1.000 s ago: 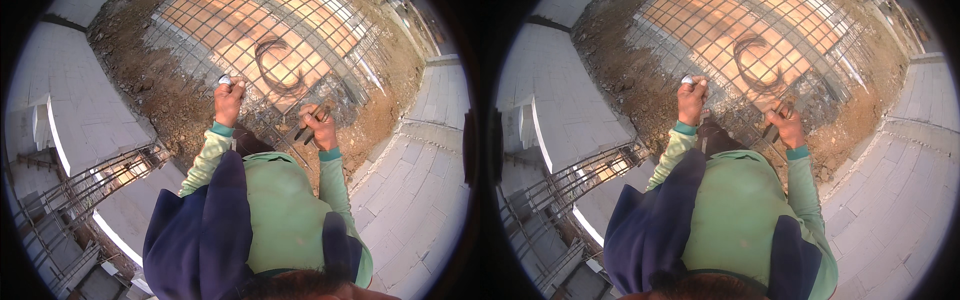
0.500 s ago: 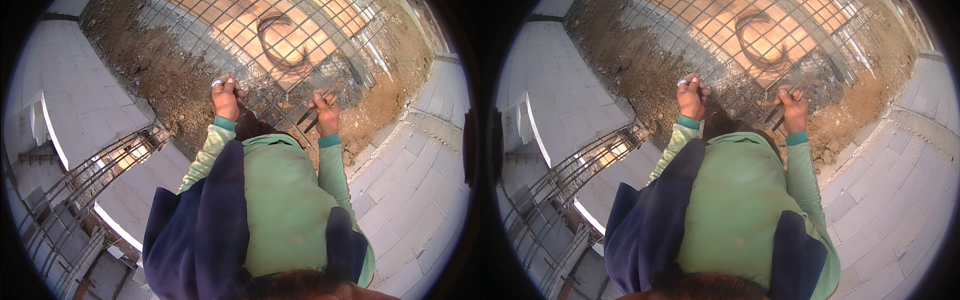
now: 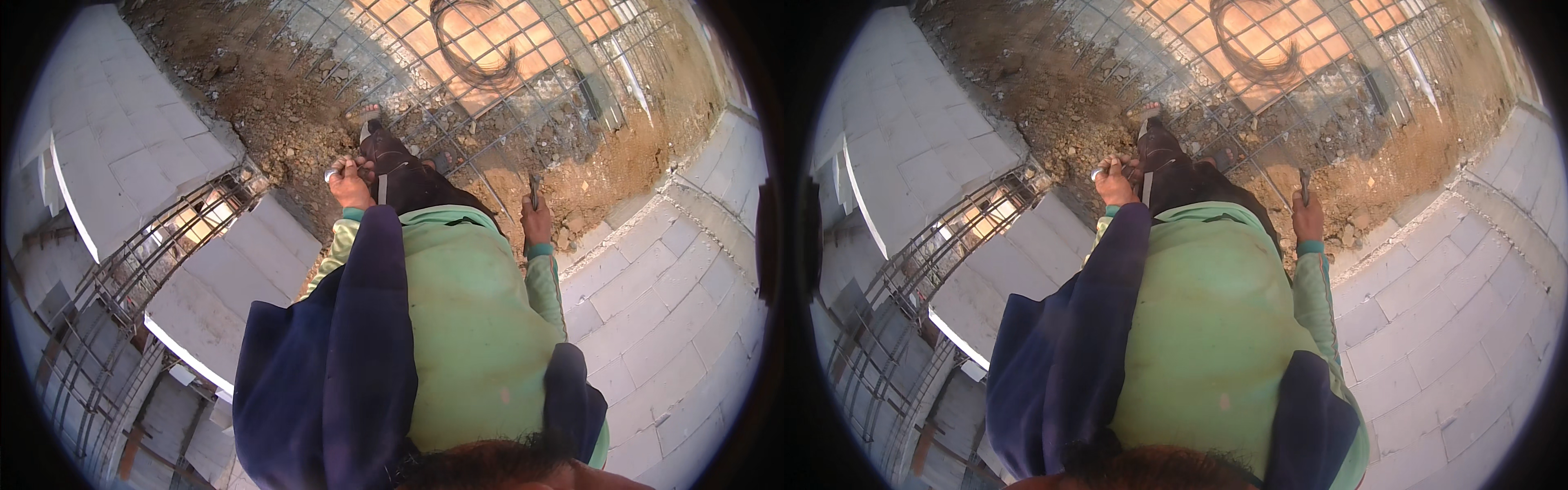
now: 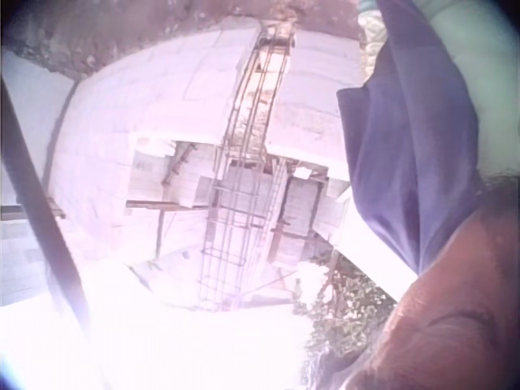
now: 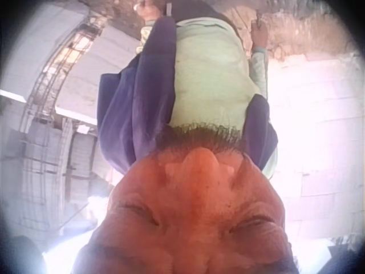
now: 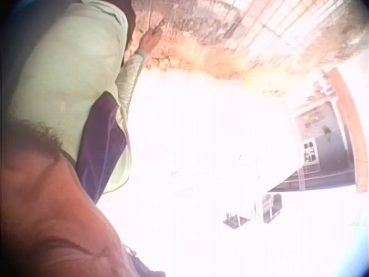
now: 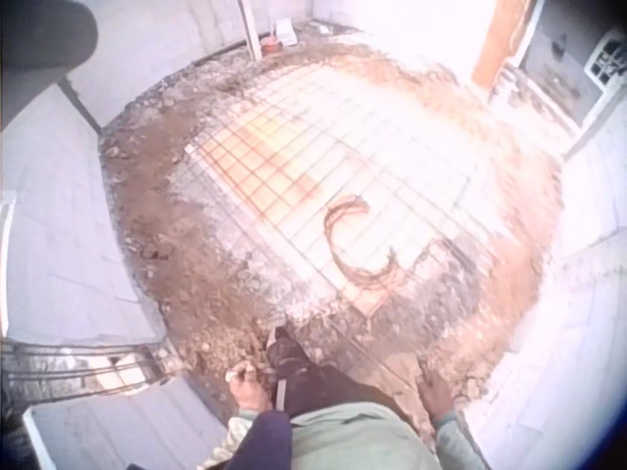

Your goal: The person uses pliers to twist and cut wire, securing a metal reinforcement mesh to vertical rebar at various points around a construction area.

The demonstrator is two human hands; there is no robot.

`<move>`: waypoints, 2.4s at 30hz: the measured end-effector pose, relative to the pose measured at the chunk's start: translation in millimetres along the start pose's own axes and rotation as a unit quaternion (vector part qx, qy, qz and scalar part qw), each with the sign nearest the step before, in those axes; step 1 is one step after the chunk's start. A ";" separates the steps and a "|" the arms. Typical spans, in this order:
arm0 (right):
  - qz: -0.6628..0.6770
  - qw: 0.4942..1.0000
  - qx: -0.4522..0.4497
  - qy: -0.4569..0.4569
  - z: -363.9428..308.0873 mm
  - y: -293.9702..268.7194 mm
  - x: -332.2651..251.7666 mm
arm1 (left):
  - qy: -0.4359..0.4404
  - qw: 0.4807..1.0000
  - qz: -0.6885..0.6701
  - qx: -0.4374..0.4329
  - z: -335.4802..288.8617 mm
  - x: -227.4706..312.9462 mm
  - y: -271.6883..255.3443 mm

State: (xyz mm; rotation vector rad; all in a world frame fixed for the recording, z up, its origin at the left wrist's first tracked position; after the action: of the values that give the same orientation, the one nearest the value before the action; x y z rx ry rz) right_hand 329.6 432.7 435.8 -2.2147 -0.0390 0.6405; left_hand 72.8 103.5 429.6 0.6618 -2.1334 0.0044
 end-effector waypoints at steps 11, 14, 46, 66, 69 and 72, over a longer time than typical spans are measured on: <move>-0.041 0.913 -0.108 -0.390 -45.5 17.3 -197.7 | -0.205 0.968 -0.002 -0.147 -43.7 33.0 79.2; -0.107 0.917 -0.270 -0.273 -39.1 29.1 -216.7 | -0.215 0.970 -0.052 -0.102 -22.7 34.2 82.4; 0.225 0.966 0.019 0.123 132.3 -14.0 -248.3 | -0.022 0.604 0.586 -0.539 159.9 74.6 152.2; -0.025 0.968 -0.250 0.025 385.4 -77.9 -169.6 | 0.013 0.636 0.708 -0.305 -32.9 -2.5 222.9; -0.063 0.971 -0.232 -0.020 380.8 -92.9 -169.5 | 0.031 0.671 0.673 -0.311 -54.4 -34.4 198.1; -0.087 0.978 -0.174 -0.070 390.8 -108.2 -156.0 | -0.007 0.741 0.607 -0.287 -69.2 -6.8 221.9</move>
State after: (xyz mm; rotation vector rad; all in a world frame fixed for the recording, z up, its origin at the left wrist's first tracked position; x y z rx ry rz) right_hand 34.0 744.3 369.6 -2.4595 -0.4438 0.7333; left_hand 26.2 313.4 518.2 -1.1392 -2.0330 0.0478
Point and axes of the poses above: each hand's wrist, its own z-axis towards the middle knuckle, its own y-axis out of the palm, x = y × z, the point moved 1 cm from there along z, towards the middle knuckle, and after that the axes turned 8 degrees about -z, right-handed, at the moved point
